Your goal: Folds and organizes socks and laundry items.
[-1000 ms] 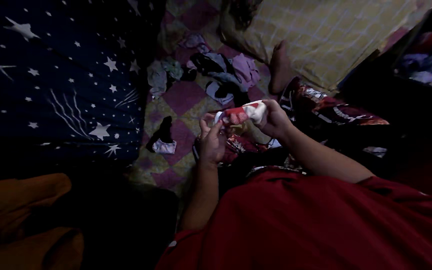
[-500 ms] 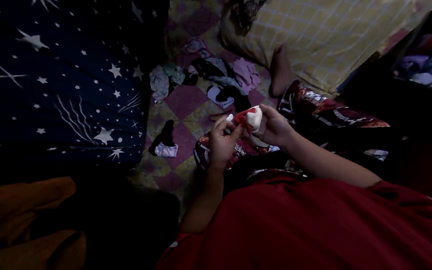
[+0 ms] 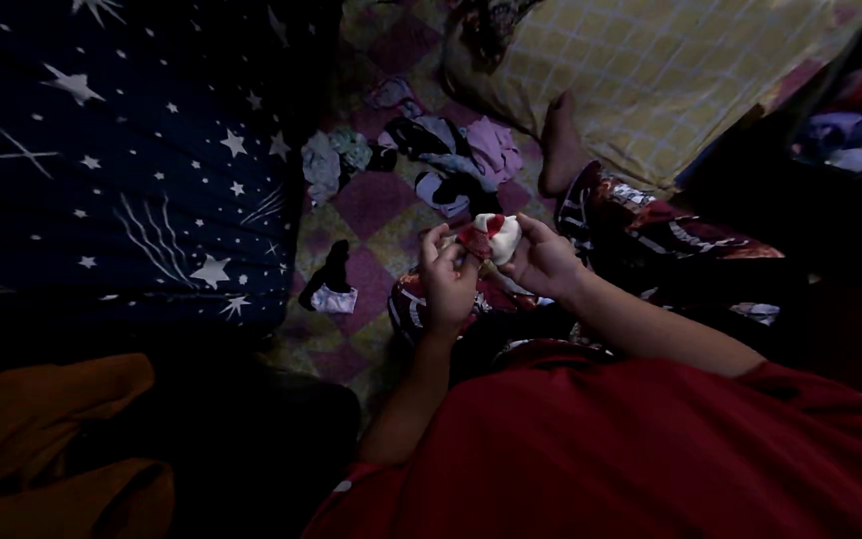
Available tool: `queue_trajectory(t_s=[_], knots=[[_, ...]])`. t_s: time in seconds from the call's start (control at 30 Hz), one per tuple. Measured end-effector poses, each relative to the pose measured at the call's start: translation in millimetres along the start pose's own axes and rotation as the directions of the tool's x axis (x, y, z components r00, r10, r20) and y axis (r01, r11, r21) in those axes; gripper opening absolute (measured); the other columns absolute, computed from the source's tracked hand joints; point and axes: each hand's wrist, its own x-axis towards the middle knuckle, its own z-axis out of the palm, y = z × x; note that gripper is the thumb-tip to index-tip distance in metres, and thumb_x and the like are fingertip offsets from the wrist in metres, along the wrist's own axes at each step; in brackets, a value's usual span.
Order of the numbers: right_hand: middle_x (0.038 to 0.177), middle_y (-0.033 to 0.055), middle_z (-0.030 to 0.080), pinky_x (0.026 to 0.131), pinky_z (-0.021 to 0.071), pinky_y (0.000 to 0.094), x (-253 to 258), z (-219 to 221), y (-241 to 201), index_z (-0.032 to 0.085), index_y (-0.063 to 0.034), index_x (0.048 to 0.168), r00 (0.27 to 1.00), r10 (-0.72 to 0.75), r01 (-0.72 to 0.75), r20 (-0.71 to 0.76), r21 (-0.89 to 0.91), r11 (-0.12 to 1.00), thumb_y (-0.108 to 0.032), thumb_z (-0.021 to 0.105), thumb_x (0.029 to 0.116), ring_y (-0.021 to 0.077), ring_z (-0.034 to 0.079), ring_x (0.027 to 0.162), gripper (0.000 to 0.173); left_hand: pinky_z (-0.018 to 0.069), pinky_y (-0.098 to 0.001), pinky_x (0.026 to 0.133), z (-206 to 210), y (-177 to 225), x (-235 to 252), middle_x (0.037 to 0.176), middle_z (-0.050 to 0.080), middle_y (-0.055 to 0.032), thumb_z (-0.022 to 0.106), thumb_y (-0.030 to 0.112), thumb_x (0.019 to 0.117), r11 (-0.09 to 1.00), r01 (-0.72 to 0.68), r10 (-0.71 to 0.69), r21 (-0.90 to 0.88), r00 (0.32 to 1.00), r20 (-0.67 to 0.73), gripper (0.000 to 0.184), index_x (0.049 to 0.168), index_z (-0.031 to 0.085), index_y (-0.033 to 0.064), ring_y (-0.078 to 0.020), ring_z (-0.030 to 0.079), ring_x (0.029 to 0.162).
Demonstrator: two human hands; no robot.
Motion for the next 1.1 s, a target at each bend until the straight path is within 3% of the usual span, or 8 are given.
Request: queue_trajectory(t_s=[0.13, 0.23, 0.37, 0.5, 0.63, 0.8, 0.9, 1.1], knots=[[0.099, 0.0045, 0.065, 0.073, 0.0581, 0.0297, 13, -23, -2, 0.050, -0.0070, 0.124, 0.984, -0.155, 0.129, -0.084, -0.263, 0.956, -0.031, 0.023, 0.1132, 0.0124, 0.066, 0.083, 0.038, 0.0501, -0.0322, 0.097, -9, -10, 5, 0.143, 0.050, -0.0180, 0.054, 0.008, 0.1005, 0.941, 0.142, -0.160, -0.307, 0.986, -0.035, 0.023, 0.112, 0.064, -0.0091, -0.0168, 0.055, 0.121], [0.094, 0.0057, 0.063, 0.066, 0.0537, 0.0296, 21, -43, -1, 0.050, -0.0041, 0.127, 0.954, -0.273, 0.159, -0.123, -0.567, 0.809, -0.030, 0.032, 0.1121, 0.0108, 0.062, 0.075, 0.035, 0.0527, -0.0243, 0.080, -22, -16, 4, 0.111, 0.061, 0.0003, 0.049, 0.015, 0.1061, 0.826, 0.262, -0.328, -0.499, 0.943, -0.048, 0.019, 0.116, 0.060, 0.0029, -0.0021, 0.060, 0.090], [0.100, 0.0146, 0.063, 0.080, 0.0547, 0.0369, 20, -44, 4, 0.051, 0.0045, 0.127, 0.928, -0.371, 0.192, -0.049, -0.788, 0.584, -0.026, 0.036, 0.1121, 0.0159, 0.063, 0.085, 0.037, 0.0545, -0.0263, 0.077, -18, -11, 3, 0.092, 0.059, 0.0017, 0.032, 0.023, 0.1123, 0.639, 0.388, -0.491, -0.664, 0.870, 0.037, 0.024, 0.119, 0.051, 0.0095, -0.0059, 0.061, 0.081], [0.105, 0.0215, 0.065, 0.087, 0.0540, 0.0440, 17, -34, 13, 0.052, 0.0077, 0.127, 0.936, -0.351, 0.149, -0.039, -0.857, 0.493, -0.022, 0.037, 0.1120, 0.0246, 0.066, 0.093, 0.037, 0.0519, -0.0368, 0.086, -7, -21, 5, 0.108, 0.059, -0.0140, 0.030, 0.027, 0.1127, 0.817, 0.412, -0.500, -0.403, 0.854, -0.142, 0.041, 0.135, 0.051, -0.0008, -0.0166, 0.059, 0.094], [0.107, 0.0225, 0.065, 0.086, 0.0538, 0.0464, 28, -44, 31, 0.053, 0.0067, 0.129, 0.981, -0.177, 0.024, -0.079, -0.856, 0.517, -0.025, 0.039, 0.1118, 0.0272, 0.065, 0.093, 0.039, 0.0522, -0.0472, 0.078, -15, -35, -1, 0.100, 0.062, -0.0219, 0.035, 0.024, 0.1118, 0.951, 0.308, -0.292, 0.036, 0.928, -0.230, 0.037, 0.128, 0.050, -0.0053, -0.0277, 0.062, 0.084], [0.130, 0.0366, 0.057, 0.104, 0.0440, 0.0650, 70, -118, 15, 0.052, 0.0127, 0.135, 0.963, -0.261, -0.036, -0.061, -0.994, 0.100, -0.020, 0.056, 0.1047, 0.0516, 0.056, 0.123, 0.045, 0.0508, -0.0381, 0.083, -24, -47, -9, 0.112, 0.060, -0.0176, 0.046, 0.018, 0.1089, 0.844, 0.496, -0.523, -0.205, 0.846, -0.104, 0.033, 0.134, 0.047, -0.0020, -0.0191, 0.059, 0.092], [0.146, 0.0372, 0.045, 0.107, 0.0331, 0.0740, 81, -153, -5, 0.042, 0.0080, 0.149, 0.913, -0.335, -0.227, -0.234, -0.972, 0.061, -0.024, 0.060, 0.1025, 0.0562, 0.042, 0.136, 0.059, 0.0508, -0.0359, 0.088, -34, -54, -12, 0.117, 0.057, -0.0126, 0.042, 0.018, 0.1095, 0.789, 0.478, -0.537, -0.387, 0.842, -0.057, 0.032, 0.135, 0.046, 0.0000, -0.0151, 0.058, 0.100], [0.135, 0.0345, 0.057, 0.103, 0.0391, 0.0724, 82, -155, -11, 0.052, 0.0055, 0.141, 0.876, -0.184, -0.442, -0.446, -0.895, 0.063, -0.021, 0.069, 0.0968, 0.0533, 0.052, 0.129, 0.054, 0.0543, -0.0322, 0.086, -45, -41, -14, 0.121, 0.059, -0.0098, 0.052, 0.002, 0.1028, 0.697, 0.458, -0.494, -0.552, 0.865, 0.094, 0.045, 0.146, 0.037, 0.0047, -0.0125, 0.062, 0.099]])
